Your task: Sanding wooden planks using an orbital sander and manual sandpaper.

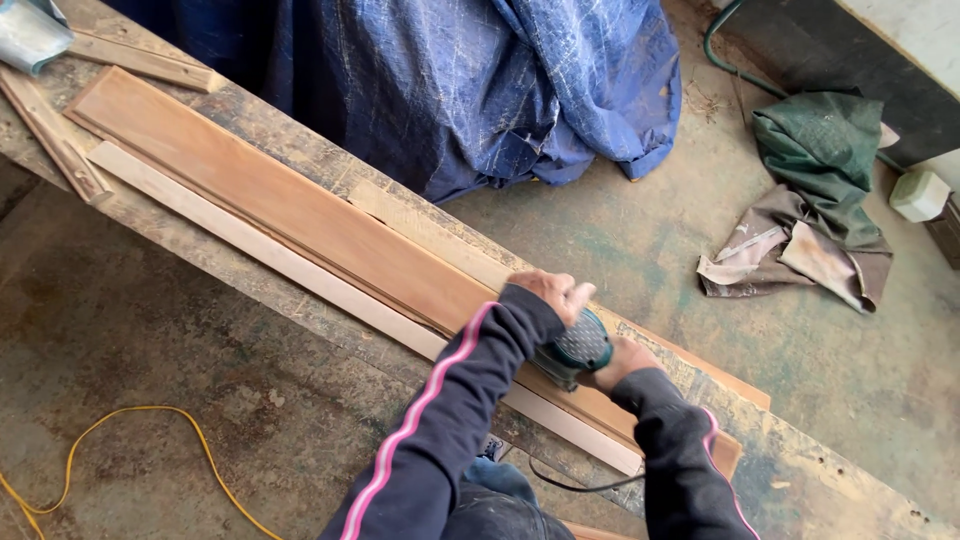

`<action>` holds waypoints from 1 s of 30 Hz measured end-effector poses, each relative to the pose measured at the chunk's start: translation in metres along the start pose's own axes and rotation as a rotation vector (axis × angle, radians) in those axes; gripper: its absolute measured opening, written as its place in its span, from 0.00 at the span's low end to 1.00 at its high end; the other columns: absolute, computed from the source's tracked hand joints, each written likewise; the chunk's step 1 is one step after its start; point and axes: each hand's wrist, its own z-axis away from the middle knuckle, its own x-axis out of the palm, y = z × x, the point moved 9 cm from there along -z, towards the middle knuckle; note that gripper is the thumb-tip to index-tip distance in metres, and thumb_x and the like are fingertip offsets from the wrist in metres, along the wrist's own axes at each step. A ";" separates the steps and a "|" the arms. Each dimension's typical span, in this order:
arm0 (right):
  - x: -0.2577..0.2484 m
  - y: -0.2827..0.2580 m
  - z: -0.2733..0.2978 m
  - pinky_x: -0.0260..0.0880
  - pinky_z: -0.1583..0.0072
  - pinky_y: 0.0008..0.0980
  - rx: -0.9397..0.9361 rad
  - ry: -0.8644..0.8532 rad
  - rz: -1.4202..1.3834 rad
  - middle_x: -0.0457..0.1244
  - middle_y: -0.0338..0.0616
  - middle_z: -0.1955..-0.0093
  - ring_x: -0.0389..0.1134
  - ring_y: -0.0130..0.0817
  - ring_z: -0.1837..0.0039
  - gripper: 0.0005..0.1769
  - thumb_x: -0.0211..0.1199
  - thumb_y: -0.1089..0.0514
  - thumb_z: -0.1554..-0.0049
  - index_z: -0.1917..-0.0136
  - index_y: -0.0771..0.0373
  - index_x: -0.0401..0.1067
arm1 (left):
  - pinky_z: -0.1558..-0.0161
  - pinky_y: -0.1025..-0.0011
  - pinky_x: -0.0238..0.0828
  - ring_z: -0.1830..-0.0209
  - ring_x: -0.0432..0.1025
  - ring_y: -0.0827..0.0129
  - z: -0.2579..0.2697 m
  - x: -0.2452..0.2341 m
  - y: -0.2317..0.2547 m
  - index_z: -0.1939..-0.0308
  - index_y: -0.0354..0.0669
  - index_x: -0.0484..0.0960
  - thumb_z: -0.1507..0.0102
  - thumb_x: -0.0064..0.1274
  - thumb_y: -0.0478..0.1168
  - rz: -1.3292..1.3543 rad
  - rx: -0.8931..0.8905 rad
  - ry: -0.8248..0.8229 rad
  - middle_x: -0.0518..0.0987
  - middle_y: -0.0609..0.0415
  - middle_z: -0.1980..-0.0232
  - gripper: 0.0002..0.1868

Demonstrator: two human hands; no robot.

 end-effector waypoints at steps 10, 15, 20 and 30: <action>0.011 0.167 0.052 0.75 0.43 0.41 0.176 0.025 0.028 0.74 0.53 0.56 0.77 0.46 0.50 0.30 0.79 0.40 0.64 0.55 0.61 0.81 | 0.51 0.47 0.65 0.63 0.78 0.47 0.035 0.111 0.102 0.64 0.43 0.87 0.34 0.46 0.61 0.054 0.011 -0.163 0.84 0.36 0.64 0.27; 0.019 0.185 0.080 0.77 0.42 0.39 0.231 -0.041 0.045 0.75 0.48 0.55 0.79 0.43 0.49 0.33 0.80 0.41 0.65 0.50 0.59 0.79 | 0.49 0.51 0.62 0.70 0.76 0.54 0.071 0.122 0.119 0.65 0.44 0.85 0.33 0.46 0.60 0.142 0.027 -0.234 0.83 0.42 0.70 0.25; 0.038 0.171 0.086 0.76 0.40 0.38 0.242 -0.046 0.178 0.74 0.46 0.54 0.78 0.41 0.48 0.30 0.76 0.36 0.59 0.50 0.56 0.78 | 0.55 0.53 0.65 0.71 0.76 0.56 0.088 0.086 0.104 0.73 0.45 0.83 0.34 0.51 0.59 0.169 0.094 -0.071 0.82 0.47 0.74 0.24; 0.022 -0.015 0.064 0.74 0.41 0.41 0.158 -0.055 0.169 0.73 0.46 0.53 0.76 0.44 0.47 0.25 0.71 0.39 0.56 0.48 0.51 0.77 | 0.66 0.53 0.68 0.75 0.76 0.50 0.078 -0.033 0.018 0.77 0.44 0.81 0.38 0.59 0.54 0.122 0.121 0.194 0.81 0.45 0.75 0.20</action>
